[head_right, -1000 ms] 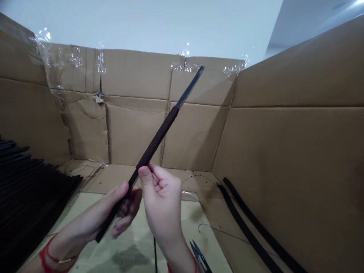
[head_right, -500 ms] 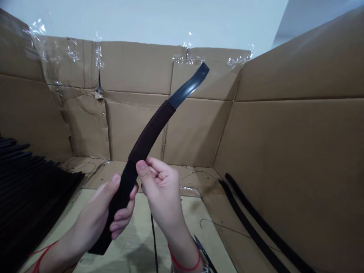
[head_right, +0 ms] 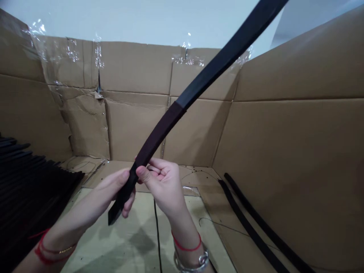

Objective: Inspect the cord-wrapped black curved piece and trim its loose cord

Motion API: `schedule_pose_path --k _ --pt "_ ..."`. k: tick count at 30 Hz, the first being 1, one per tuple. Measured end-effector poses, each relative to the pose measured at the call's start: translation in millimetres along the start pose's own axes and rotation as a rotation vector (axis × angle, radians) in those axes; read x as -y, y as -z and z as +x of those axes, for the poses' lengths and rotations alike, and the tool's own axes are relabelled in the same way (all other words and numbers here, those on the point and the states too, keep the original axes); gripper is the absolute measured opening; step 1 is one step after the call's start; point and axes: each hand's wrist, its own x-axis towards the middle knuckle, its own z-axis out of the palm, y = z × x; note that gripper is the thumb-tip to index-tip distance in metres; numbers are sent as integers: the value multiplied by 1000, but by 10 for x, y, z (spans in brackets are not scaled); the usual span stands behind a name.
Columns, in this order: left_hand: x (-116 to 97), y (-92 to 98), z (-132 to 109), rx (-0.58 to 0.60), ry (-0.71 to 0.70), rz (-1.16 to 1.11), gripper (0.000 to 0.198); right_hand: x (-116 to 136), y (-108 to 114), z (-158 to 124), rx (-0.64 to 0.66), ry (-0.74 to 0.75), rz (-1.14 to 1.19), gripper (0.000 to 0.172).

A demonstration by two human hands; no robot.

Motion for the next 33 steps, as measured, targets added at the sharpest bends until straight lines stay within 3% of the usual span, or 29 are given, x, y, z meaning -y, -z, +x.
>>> schedule_pose_path --k 2,5,8,10,13,17,20,23,27,29,33 --pt "-33 -49 -9 -181 -47 84 38 14 -51 -5 -35 20 -86 29" --pt "-50 -135 -28 -338 -88 155 42 -10 -134 -20 -186 96 -257 23" --pt "-73 -181 -59 -437 -158 248 41 -57 -171 -32 -377 225 -423 17" --pt "-87 -192 -83 -453 -182 248 41 -65 -167 -35 -394 262 -456 18" --pt "-90 -197 -116 -422 -173 161 40 -35 -141 -35 -278 211 -354 20" --pt "-82 -201 -141 -321 -98 -37 40 -5 -109 -24 -52 5 -85 34" --pt "-81 -198 -137 -124 6 -271 44 -6 -110 -8 -46 -48 -22 41" --pt "-43 -153 -99 151 92 -501 46 20 -132 -4 5 -69 -25 36" --pt "51 -45 -18 371 130 -578 51 74 -179 -59 14 -50 -144 32" --pt "60 -7 9 334 158 -457 55 82 -203 -97 -48 -41 -245 34" --pt "-8 0 14 98 179 -300 51 73 -221 -124 -72 -17 -390 34"
